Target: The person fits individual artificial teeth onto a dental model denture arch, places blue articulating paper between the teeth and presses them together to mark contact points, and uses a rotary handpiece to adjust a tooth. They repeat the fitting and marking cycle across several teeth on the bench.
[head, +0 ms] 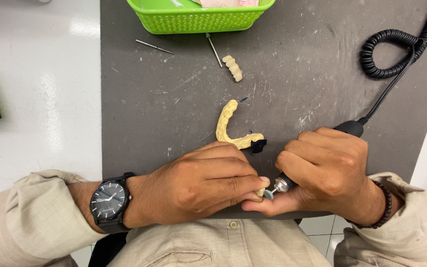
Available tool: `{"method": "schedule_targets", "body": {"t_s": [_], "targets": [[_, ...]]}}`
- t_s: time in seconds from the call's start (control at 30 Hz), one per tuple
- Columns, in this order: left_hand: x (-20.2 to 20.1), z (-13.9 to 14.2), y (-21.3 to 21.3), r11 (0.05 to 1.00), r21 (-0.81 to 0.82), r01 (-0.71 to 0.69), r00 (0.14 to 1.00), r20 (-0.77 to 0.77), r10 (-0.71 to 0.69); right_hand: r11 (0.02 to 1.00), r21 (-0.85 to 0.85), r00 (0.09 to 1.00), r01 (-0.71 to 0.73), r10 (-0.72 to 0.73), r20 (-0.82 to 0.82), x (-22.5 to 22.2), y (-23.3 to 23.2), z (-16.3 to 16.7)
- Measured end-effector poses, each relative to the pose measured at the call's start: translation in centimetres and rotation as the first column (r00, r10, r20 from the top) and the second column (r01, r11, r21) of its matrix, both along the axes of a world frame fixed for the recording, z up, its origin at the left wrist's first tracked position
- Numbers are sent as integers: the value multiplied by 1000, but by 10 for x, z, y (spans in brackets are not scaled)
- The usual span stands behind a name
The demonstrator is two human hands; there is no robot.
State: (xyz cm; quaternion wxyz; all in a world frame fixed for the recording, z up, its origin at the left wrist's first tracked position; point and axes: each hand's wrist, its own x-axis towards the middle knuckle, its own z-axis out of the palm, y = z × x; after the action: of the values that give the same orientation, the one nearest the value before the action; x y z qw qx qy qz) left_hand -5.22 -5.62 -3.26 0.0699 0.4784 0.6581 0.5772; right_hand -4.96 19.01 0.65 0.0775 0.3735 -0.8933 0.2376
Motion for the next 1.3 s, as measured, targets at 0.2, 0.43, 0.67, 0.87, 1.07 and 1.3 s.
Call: {"method": "schedule_targets", "body": {"t_s": [0.2, 0.43, 0.67, 0.87, 1.07, 1.3], "targets": [[1, -2, 0, 1000, -1, 1, 1000, -4, -1, 1000, -2, 1000, 9, -9, -12, -1, 1, -1], [1, -1, 1, 1000, -4, -9, 1000, -17, 9, 1000, -9, 1000, -2, 2, -16, -1, 0, -1], [0, -2, -1, 1000, 8, 10, 1000, 2, -10, 998, -37, 999, -48, 48, 7, 0, 4, -1], [-8, 7, -1, 996, 0, -89, 993, -80, 89, 985, -26, 985, 168, -167, 44, -14, 30, -9], [-21, 17, -9, 956, -52, -290, 931, -245, 269, 925, 137, 935, 356, -352, -49, -37, 45, -14], [-20, 13, -4, 909, -168, -381, 877, -377, 298, 927, 159, 918, 340, -290, -270, -29, 28, 5]]}}
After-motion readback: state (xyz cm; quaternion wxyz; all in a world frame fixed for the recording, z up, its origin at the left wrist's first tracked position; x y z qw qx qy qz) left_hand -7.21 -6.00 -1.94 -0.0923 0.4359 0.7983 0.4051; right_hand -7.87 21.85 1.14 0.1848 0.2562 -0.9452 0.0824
